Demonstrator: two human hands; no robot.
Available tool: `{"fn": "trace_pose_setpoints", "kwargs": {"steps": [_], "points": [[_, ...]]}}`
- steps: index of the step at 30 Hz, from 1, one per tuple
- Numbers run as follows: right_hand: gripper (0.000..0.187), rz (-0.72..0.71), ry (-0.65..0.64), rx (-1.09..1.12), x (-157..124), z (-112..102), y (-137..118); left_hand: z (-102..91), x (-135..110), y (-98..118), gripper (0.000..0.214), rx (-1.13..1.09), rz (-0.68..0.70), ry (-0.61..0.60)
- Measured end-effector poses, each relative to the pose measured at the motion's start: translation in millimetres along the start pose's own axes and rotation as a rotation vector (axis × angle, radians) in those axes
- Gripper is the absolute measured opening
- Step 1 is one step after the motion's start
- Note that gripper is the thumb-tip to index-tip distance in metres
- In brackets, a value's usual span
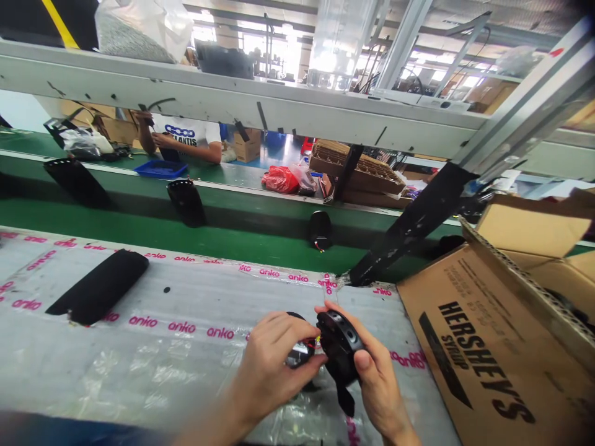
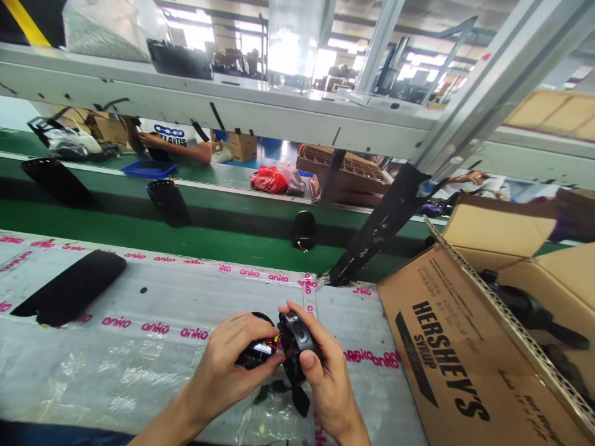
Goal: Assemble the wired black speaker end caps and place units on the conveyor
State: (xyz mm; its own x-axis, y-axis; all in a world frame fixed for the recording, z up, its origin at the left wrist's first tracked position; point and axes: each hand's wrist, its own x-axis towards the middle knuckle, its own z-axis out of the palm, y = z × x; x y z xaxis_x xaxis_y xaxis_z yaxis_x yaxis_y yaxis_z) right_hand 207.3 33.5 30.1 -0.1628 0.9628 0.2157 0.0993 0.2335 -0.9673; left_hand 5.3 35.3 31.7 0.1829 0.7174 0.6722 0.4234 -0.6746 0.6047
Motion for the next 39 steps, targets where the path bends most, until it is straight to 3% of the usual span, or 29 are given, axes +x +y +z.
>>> {"fn": "trace_pose_setpoints", "kwargs": {"steps": [8, 11, 14, 18, 24, 29, 34, 39], "points": [[0.077, 0.031, -0.142, 0.007, 14, -14, -5, 4.8, -1, 6, 0.026, 0.091, -0.052, 0.033], [0.08, 0.08, -0.128, 0.054, 14, -16, -7, 2.6, -1, 5, 0.028, 0.051, 0.005, 0.042], [0.072, 0.104, -0.097, 0.089, 13, -13, -9, -1.8, -1, 1, 0.028, 0.018, 0.037, 0.023], [0.065, 0.066, -0.107, 0.052, 10, -9, -10, -8.0, -2, -1, 0.024, -0.002, 0.044, -0.002], [0.07, -0.005, -0.171, -0.109, 4, -10, -14, -12.5, 0, -2, 0.016, -0.006, 0.01, -0.07], [0.068, -0.001, -0.139, -0.149, 9, -4, -15, -18.6, -5, -3, 0.015, 0.037, -0.054, 0.003], [0.061, 0.048, -0.145, -0.12, 14, 1, -18, -30.5, -5, -7, 0.012, -0.076, 0.034, -0.032], [0.06, 0.043, -0.104, -0.059, 13, 8, -18, -22.7, -3, -4, 0.011, -0.115, -0.001, 0.021]]}}
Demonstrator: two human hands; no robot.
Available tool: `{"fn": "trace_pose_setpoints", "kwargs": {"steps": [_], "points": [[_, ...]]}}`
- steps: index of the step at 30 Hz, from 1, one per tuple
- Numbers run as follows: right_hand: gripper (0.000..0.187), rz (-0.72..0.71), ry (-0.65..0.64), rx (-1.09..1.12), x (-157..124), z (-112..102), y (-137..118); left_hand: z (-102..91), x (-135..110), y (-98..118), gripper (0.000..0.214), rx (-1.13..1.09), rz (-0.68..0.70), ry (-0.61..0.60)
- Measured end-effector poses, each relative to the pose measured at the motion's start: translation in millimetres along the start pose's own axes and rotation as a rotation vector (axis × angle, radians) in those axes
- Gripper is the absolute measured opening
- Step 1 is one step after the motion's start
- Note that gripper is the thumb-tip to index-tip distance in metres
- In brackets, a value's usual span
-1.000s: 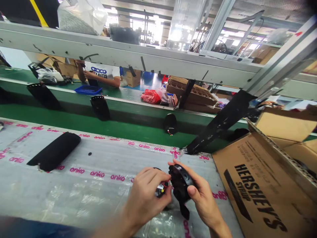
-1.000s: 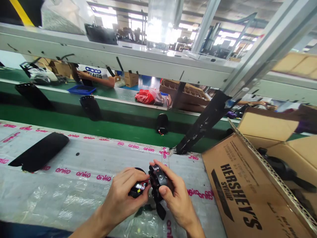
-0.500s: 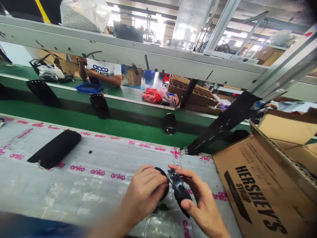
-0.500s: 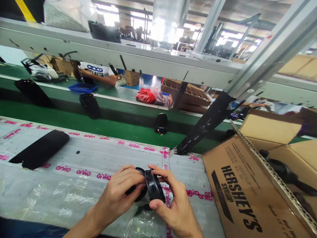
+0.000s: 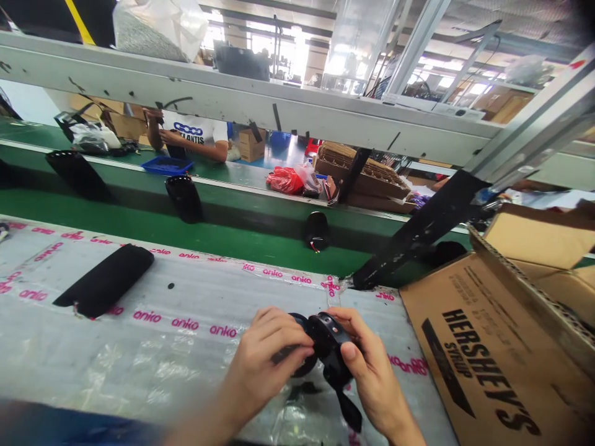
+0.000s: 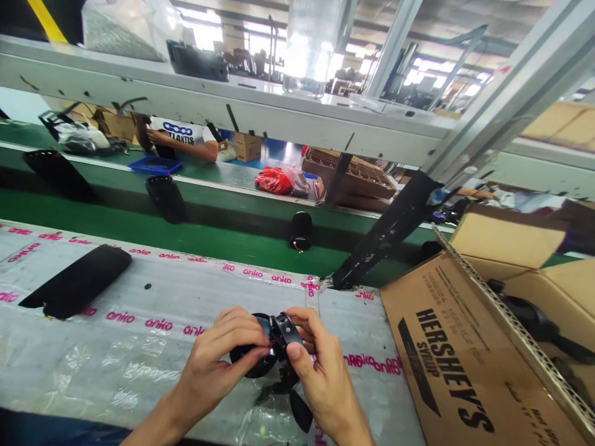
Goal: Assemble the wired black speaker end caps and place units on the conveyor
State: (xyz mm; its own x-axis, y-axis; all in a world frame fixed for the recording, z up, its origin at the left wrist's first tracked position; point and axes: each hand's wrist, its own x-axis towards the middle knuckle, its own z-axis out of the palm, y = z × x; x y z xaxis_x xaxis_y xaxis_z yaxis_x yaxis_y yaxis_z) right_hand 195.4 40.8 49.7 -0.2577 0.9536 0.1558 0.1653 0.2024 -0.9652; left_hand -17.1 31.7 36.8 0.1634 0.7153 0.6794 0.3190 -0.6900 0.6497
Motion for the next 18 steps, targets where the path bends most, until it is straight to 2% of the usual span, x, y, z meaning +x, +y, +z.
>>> {"fn": "trace_pose_setpoints", "kwargs": {"steps": [3, 7, 10, 18], "points": [[0.054, -0.016, 0.105, 0.024, -4, 6, 3, 12.9, -5, 6, 0.018, 0.106, -0.047, 0.052], [0.051, 0.016, 0.211, 0.067, -10, 10, 11, 23.6, -10, 11, 0.023, 0.187, -0.03, 0.098], [0.053, 0.055, 0.223, 0.114, -13, 10, 16, 24.1, -8, 11, 0.022, 0.187, -0.027, 0.106], [0.058, 0.103, 0.208, 0.141, -10, 10, 18, 16.4, -6, 3, 0.027, 0.148, 0.021, 0.014]]}}
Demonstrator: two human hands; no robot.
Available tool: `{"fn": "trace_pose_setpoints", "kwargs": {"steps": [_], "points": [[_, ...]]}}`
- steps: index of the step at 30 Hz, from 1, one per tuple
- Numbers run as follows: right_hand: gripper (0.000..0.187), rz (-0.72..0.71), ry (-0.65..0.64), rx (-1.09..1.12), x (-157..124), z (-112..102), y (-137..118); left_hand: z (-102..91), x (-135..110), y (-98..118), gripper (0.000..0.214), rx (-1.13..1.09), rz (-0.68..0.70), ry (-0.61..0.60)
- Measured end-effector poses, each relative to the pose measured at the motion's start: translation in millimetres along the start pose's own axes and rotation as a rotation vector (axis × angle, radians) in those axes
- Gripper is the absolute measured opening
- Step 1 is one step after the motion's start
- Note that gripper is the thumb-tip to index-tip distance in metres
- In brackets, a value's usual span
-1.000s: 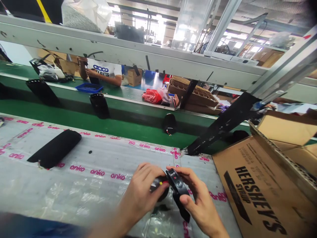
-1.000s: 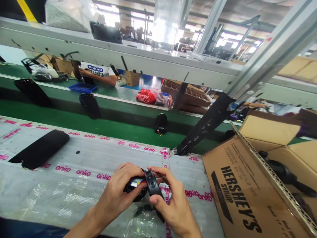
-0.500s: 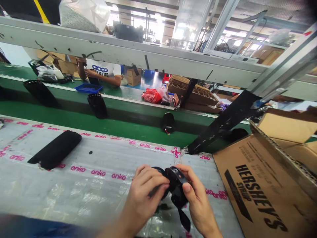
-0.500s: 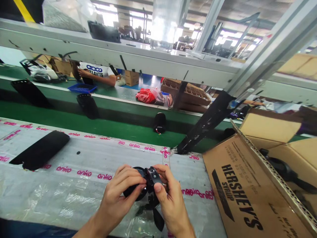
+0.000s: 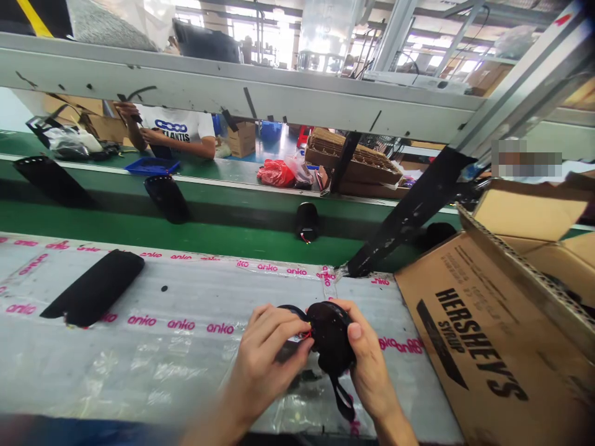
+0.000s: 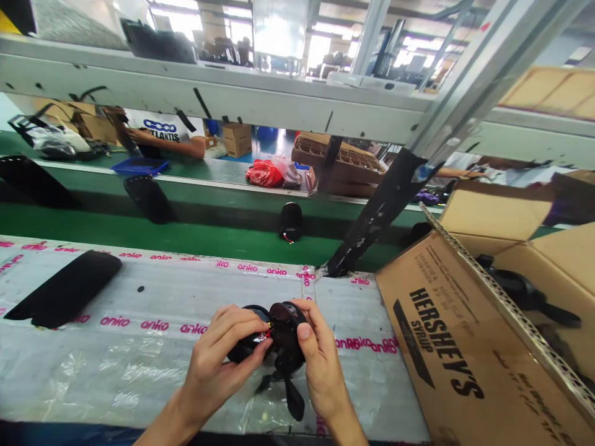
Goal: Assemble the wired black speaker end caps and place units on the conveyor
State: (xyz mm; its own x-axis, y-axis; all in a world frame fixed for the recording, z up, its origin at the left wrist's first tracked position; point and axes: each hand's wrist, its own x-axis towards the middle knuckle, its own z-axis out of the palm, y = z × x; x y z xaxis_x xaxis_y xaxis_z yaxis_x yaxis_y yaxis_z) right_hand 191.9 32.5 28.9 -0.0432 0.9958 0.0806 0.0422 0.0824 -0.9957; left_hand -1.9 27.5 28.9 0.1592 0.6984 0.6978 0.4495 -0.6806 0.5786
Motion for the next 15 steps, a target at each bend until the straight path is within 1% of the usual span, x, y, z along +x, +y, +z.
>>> {"fn": "trace_pose_setpoints", "kwargs": {"steps": [4, 7, 10, 12, 15], "points": [[0.057, -0.029, -0.004, -0.013, 2, 1, -6, -1.3, 1, -1, 0.028, 0.011, 0.013, 0.006], [0.052, -0.063, 0.014, -0.02, 2, 2, -8, -1.0, 2, -2, 0.029, 0.01, 0.033, 0.01], [0.051, -0.111, -0.029, -0.014, -1, 2, -7, -0.8, 2, -4, 0.027, -0.01, 0.039, 0.004], [0.057, -0.138, -0.084, -0.024, -5, 1, -6, -0.8, 1, -6, 0.027, -0.033, 0.033, -0.006], [0.068, -0.153, -0.101, -0.1, -9, 1, -8, -0.4, 0, -7, 0.025, -0.065, -0.007, -0.009]]}}
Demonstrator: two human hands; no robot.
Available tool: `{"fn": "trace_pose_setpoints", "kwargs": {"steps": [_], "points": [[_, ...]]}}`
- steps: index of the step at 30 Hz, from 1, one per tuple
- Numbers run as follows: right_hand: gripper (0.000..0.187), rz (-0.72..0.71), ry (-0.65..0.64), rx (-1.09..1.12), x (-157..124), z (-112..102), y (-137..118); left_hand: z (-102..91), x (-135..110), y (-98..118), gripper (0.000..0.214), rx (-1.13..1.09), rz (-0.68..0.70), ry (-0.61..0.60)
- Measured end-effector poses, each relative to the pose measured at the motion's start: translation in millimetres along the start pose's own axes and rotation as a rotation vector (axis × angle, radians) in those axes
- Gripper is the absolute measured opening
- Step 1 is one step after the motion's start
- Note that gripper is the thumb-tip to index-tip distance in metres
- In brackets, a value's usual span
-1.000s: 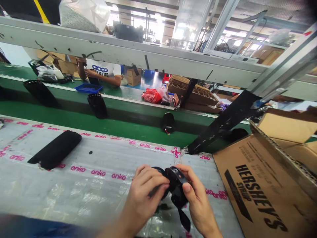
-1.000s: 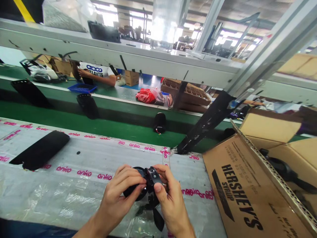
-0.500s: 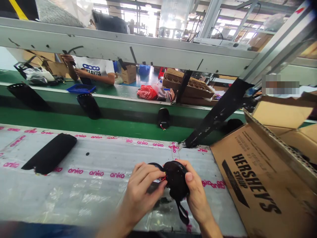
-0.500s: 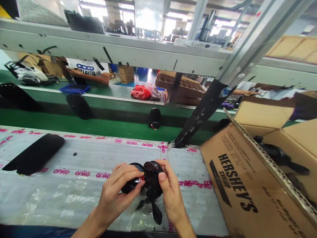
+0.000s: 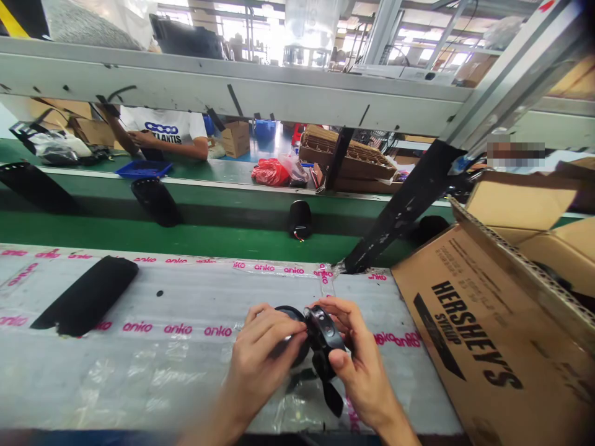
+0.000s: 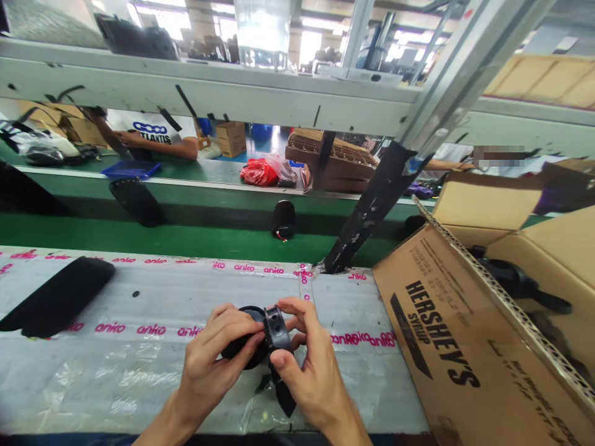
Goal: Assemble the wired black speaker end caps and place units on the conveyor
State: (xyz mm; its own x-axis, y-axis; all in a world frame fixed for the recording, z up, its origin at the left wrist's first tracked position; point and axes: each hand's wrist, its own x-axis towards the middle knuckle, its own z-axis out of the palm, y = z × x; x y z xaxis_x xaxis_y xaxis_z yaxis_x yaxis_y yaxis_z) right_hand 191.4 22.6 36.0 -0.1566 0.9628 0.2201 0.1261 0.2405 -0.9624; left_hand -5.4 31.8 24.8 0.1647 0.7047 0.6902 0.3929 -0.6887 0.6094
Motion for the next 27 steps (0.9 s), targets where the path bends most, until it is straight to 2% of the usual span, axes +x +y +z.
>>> {"fn": "trace_pose_setpoints", "kwargs": {"steps": [4, 6, 9, 11, 14, 17, 22, 27], "points": [[0.083, 0.018, -0.064, -0.127, 0, -2, -7, -0.7, 0, 0, 0.017, -0.016, -0.052, 0.015], [0.084, 0.049, -0.095, -0.148, 3, -4, -9, -2.9, -1, -2, 0.013, -0.016, -0.046, -0.004], [0.079, 0.123, -0.111, -0.099, 8, -8, -11, -7.6, -7, -5, 0.015, -0.015, -0.03, -0.049], [0.08, 0.19, -0.167, -0.044, 8, -10, -13, -9.6, -11, -7, 0.02, -0.034, -0.032, -0.059], [0.078, 0.265, -0.28, 0.0, 4, -16, -16, -8.5, -12, -6, 0.019, -0.055, -0.062, -0.022], [0.082, 0.3, -0.331, 0.027, -1, -24, -18, -4.3, -8, -2, 0.014, -0.038, -0.123, 0.026], [0.086, 0.32, -0.327, 0.027, 2, -30, -20, -3.4, -4, 1, 0.015, 0.052, -0.093, 0.011], [0.084, 0.27, -0.244, -0.064, 7, -11, -22, -5.4, -15, -3, 0.018, 0.069, -0.029, -0.064]]}}
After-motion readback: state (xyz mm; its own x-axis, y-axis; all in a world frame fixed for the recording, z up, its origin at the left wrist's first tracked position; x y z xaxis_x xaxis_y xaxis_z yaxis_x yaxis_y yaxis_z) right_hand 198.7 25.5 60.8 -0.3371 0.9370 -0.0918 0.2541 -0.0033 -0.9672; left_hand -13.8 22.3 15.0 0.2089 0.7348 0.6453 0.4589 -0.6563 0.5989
